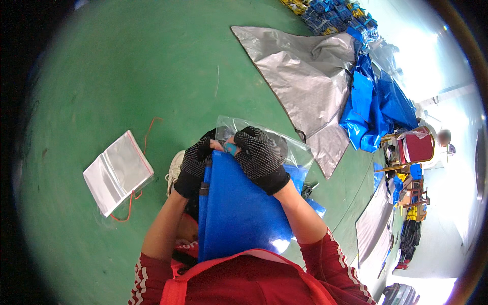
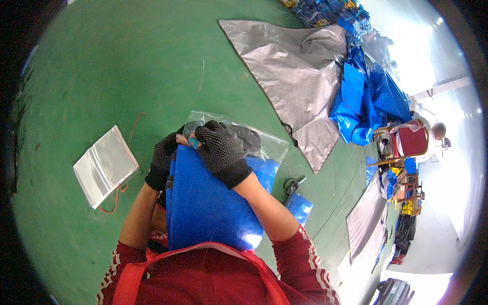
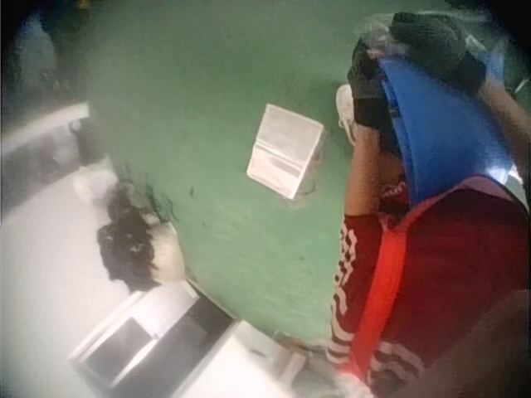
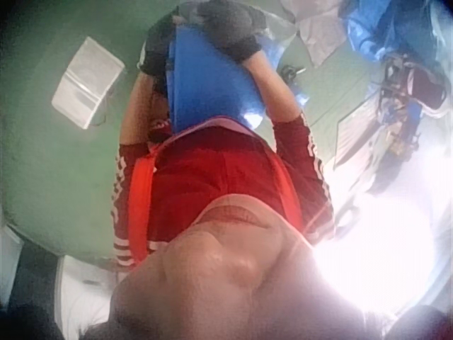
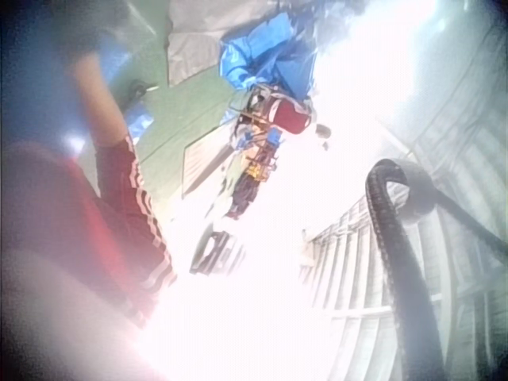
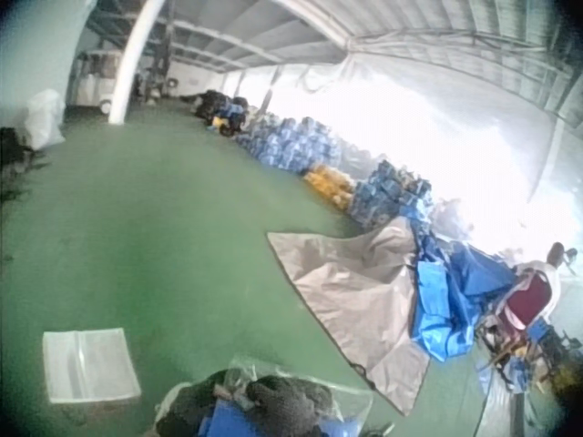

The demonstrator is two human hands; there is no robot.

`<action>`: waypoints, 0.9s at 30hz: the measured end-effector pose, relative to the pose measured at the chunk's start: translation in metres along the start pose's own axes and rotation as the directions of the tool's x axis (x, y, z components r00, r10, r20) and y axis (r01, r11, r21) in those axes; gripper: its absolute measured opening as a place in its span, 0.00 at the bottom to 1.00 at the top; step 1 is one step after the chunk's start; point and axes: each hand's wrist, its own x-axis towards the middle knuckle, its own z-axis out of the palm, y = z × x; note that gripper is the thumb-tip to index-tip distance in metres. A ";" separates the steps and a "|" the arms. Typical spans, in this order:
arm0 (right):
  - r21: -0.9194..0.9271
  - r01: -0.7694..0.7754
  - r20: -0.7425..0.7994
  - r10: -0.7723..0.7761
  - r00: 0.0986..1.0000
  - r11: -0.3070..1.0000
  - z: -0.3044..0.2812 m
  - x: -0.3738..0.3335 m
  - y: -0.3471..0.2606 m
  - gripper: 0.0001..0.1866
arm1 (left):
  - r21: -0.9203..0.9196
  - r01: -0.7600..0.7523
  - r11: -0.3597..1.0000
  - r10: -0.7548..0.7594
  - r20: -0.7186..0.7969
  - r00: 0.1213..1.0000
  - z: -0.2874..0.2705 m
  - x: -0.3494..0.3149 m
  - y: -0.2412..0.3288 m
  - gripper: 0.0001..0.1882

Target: The person unfolds a blue cooler bag on the floor, folds it into a compact rectangle, and places it into a clear plastic bag. The person then seals the plastic bag and sets it aside.

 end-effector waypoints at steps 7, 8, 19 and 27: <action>0.056 0.004 -0.052 -0.001 0.999 0.998 -0.020 0.004 0.011 0.11 | -0.013 0.124 0.992 -0.124 -0.049 0.991 0.009 0.004 0.013 0.13; -0.009 -0.019 -0.041 0.019 0.999 1.000 -0.024 0.004 0.015 0.12 | 0.011 0.106 0.994 -0.105 -0.049 0.993 0.010 0.004 0.014 0.13; -0.199 0.062 0.245 -0.012 0.970 0.978 -0.028 0.020 0.033 0.09 | 0.012 0.214 0.977 -0.211 -0.101 0.972 0.015 0.011 0.015 0.15; -0.044 -0.025 0.079 0.028 0.996 0.999 -0.017 0.020 0.026 0.10 | -0.150 0.112 0.982 -0.113 0.004 0.994 0.007 0.027 0.009 0.13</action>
